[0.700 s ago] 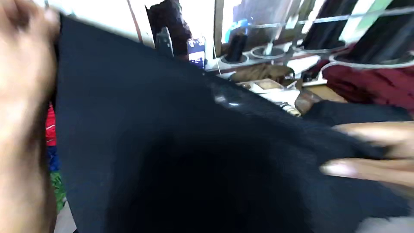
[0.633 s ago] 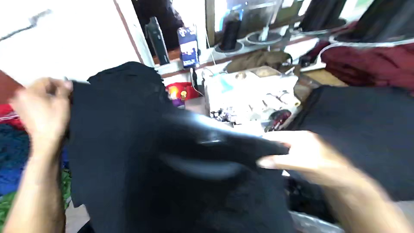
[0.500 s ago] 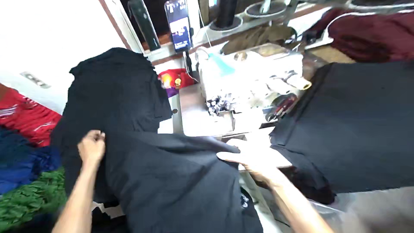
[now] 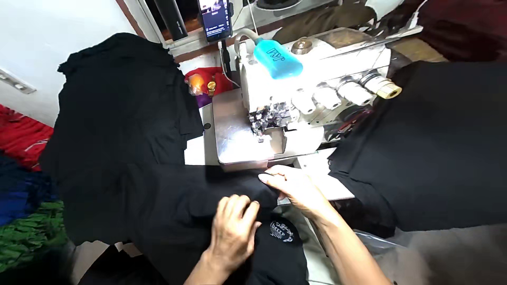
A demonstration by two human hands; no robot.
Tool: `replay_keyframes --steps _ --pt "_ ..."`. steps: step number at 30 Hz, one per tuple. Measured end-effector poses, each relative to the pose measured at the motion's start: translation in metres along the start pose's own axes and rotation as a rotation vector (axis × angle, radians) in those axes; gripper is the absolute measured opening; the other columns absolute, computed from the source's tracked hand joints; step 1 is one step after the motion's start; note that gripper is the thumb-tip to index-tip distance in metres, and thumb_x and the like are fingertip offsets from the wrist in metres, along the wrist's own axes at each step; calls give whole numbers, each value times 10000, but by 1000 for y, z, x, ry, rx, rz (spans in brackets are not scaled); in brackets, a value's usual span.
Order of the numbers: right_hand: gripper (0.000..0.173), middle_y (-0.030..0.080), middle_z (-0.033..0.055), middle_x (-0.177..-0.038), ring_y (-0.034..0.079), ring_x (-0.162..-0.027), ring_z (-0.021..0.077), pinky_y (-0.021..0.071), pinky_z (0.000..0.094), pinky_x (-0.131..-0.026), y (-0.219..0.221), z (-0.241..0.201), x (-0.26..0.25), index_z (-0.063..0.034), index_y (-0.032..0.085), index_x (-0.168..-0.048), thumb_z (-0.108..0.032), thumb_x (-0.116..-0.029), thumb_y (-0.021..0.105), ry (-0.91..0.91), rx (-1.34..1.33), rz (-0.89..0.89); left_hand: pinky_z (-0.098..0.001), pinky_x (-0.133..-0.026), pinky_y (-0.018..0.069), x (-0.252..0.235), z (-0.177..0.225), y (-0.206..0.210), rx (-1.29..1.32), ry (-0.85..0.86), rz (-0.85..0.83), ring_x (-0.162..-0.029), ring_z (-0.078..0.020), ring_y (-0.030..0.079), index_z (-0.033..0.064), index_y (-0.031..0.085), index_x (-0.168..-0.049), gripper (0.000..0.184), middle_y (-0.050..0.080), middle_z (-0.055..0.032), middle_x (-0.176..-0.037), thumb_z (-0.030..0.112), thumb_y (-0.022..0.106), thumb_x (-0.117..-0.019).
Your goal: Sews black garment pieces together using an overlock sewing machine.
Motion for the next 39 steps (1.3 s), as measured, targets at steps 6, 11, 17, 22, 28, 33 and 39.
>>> replay_keyframes --steps 6,11,17,22,28,33,39 --pt "156 644 -13 -713 596 -639 97 504 289 -619 -7 5 3 -125 717 -972 -274 -936 746 -33 -18 58 -361 -838 545 11 -3 7 24 148 -55 -822 -203 657 109 689 -842 142 650 -39 -804 112 592 -946" --pt "214 547 -2 -603 485 -514 78 423 225 -503 -7 -15 28 -78 664 -849 -94 -779 866 -40 -323 300 -279 -816 588 -26 18 -52 569 121 -233 -907 -172 685 3 661 -957 67 683 -116 -951 65 642 -972" --pt "241 743 78 -772 689 -650 99 564 212 -594 14 -63 46 0 724 -1021 32 -796 803 -160 -597 345 -166 -771 581 -81 1 -94 340 -114 204 -850 -12 689 79 785 -926 85 731 16 -884 149 740 -908" --pt "91 696 50 -691 549 -533 56 445 181 -510 20 -67 48 -18 761 -934 10 -846 762 -181 -586 335 -171 -762 585 -82 -8 -84 431 -164 163 -832 -16 678 80 773 -906 65 708 26 -872 143 760 -897" --pt "103 742 76 -766 706 -682 113 594 250 -631 28 -81 48 -36 768 -952 -45 -850 762 -239 -622 300 -232 -824 600 -84 11 -100 696 -36 72 -918 -58 696 68 787 -1001 119 741 -1 -967 111 678 -978" --pt "97 687 77 -705 593 -557 79 498 199 -516 40 -74 46 -7 755 -923 24 -845 707 -203 -706 244 -187 -745 590 -77 -22 -93 455 -234 273 -829 -28 677 112 797 -905 38 710 48 -865 111 785 -870" --pt "144 716 79 -752 660 -648 94 551 211 -595 41 -76 47 -8 767 -961 12 -834 702 -233 -663 180 -179 -685 584 -74 -33 -88 476 -338 230 -777 -24 670 152 772 -874 62 688 69 -833 138 818 -835"
Point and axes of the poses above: each hand's wrist, its own x-axis away from the middle knuckle, its own y-axis out of the palm, z = x × y, the point moved 9 cm from there along -x, towards the middle knuckle
